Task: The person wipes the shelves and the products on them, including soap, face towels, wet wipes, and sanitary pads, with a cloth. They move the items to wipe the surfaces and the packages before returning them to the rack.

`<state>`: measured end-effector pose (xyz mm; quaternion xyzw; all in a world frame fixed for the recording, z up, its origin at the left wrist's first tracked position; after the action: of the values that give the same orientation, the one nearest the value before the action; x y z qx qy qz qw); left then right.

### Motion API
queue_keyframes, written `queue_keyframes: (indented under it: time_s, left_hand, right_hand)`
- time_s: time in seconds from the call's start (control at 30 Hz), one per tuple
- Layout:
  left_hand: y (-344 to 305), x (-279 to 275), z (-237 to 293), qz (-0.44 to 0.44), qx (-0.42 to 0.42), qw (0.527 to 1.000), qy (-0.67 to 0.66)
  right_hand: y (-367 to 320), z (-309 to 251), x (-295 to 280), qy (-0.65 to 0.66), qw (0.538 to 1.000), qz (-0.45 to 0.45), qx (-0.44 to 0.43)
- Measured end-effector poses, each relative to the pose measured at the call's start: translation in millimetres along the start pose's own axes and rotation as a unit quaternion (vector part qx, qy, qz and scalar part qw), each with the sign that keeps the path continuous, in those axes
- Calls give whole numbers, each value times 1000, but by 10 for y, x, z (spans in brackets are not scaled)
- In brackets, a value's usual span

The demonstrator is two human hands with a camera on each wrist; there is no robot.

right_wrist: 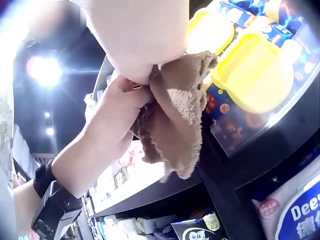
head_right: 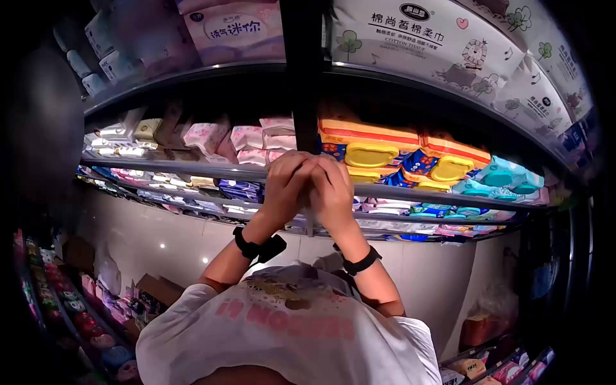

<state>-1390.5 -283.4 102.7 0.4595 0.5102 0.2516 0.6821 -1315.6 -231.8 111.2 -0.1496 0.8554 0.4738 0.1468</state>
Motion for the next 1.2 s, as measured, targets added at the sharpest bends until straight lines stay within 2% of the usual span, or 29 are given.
queue_keyframes:
  time_s: [0.07, 0.1, 0.2, 0.27, 0.37, 0.4, 0.47, 0.53, 0.6, 0.67, 0.8, 0.87, 0.93, 1.0, 1.07, 1.2]
  left_hand:
    - [-148, 42, 43, 8, -3, 1000, 29]
    - [-289, 137, 14, -14, -36, 999, 1]
    - [-728, 456, -42, -32, -46, 998, 32]
    - [-751, 486, -117, -34, -64, 997, -39]
    - [-432, 380, -90, -12, 3, 996, -87]
    - [-329, 267, -21, 22, 31, 998, -54]
    - [-412, 307, -36, 26, 5, 998, -63]
    - [-681, 464, -100, -16, -71, 996, -55]
    - [-838, 533, -105, 4, -94, 995, -38]
    - [-796, 542, -126, -7, -103, 993, -53]
    - [-764, 554, -78, 13, -98, 993, -66]
    - [-722, 634, -27, 14, -103, 993, -60]
    - [-602, 802, 74, -29, -101, 985, -134]
    - [-506, 939, 224, -26, -63, 991, -118]
    - [-437, 1230, 234, -109, -128, 968, -186]
    - [-502, 1336, 308, -79, -122, 972, -185]
  right_hand:
    - [-106, 79, 68, 3, 1000, 7, 3]
    - [-237, 210, 174, -14, 1000, -1, 25]
    - [-588, 459, 383, -28, 996, -6, 87]
    - [-524, 471, 384, -24, 993, -44, 108]
    - [-283, 234, 182, -14, 998, -16, 57]
    - [-247, 209, 143, -23, 999, -11, 47]
    - [-295, 262, 157, -21, 998, -13, 53]
    - [-479, 413, 276, -14, 996, -32, 82]
    - [-656, 485, 359, -26, 997, -10, 74]
    - [-630, 544, 397, -52, 989, -49, 127]
    - [-621, 536, 295, -17, 992, -56, 112]
    - [-629, 577, 215, -49, 987, -67, 136]
    - [-665, 716, 45, -41, 981, -32, 186]
    - [-763, 845, -130, -78, 978, 22, 193]
    - [-792, 956, -317, -93, 968, 45, 229]
    - [-882, 1062, -374, -69, 970, 36, 231]
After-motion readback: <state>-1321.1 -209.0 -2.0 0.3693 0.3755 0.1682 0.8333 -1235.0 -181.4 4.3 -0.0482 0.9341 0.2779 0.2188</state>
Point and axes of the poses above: each hand's wrist, its own y-axis towards the middle knuckle, its own x-axis out of the palm, z = x × y, the point moved 9 cm from there along y, towards the middle knuckle, and after that the axes turned 12 degrees about x, right-handed, at the moved point
